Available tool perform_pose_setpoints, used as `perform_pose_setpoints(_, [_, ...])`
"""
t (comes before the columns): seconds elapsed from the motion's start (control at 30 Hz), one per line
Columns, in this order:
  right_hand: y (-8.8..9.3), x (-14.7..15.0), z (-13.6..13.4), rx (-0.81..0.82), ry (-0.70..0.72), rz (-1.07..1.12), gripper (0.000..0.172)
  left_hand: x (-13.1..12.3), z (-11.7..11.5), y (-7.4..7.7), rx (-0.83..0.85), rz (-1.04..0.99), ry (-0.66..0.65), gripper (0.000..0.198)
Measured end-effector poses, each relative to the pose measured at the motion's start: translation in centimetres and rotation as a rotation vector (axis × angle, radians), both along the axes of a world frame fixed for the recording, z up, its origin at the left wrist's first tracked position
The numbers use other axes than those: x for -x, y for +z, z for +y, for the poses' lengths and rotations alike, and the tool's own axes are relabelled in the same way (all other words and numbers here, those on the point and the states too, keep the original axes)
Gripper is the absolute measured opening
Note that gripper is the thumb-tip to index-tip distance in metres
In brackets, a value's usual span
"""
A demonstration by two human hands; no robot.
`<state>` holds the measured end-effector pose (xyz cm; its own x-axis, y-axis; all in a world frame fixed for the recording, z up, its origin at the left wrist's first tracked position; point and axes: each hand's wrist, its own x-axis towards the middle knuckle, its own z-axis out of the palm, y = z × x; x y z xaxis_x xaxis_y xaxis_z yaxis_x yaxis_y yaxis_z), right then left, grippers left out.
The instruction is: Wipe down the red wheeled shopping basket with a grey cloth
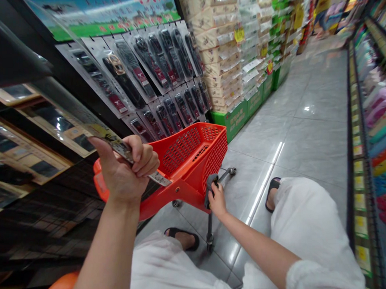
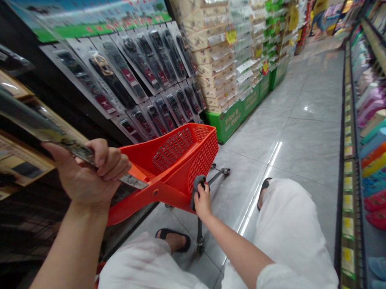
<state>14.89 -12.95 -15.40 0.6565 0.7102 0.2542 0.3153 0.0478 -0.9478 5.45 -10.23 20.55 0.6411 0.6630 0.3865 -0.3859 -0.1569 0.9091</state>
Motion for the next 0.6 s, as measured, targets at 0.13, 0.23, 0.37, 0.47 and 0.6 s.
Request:
perform_pose_setpoints(0.13, [-1.4, 0.6, 0.1, 0.126, 0.007, 0.049, 0.034, 0.0, -0.4, 0.0, 0.118, -0.022, 0.034, 0.060])
perform_pose_setpoints(0.23, [1.0, 0.9, 0.7, -0.009, -0.016, 0.043, 0.042, 0.0, -0.4, 0.0, 0.114, -0.025, 0.029, 0.059])
perform_pose_setpoints(0.37, [2.1, 1.5, -1.2, -0.112, 0.090, -0.068, 0.049, 0.1, -0.3, 0.0, 0.143, -0.036, 0.021, 0.060])
perform_pose_setpoints(0.47, [-0.5, 2.1, -2.9, -0.011, 0.092, -0.085, 0.035, 0.1, -0.3, -0.1, 0.116, -0.027, 0.017, 0.060])
perform_pose_setpoints(0.6, [-2.4, 3.1, -2.4, 0.077, -0.016, 0.062, 0.031, 0.1, -0.4, -0.2, 0.067, -0.021, 0.009, 0.060])
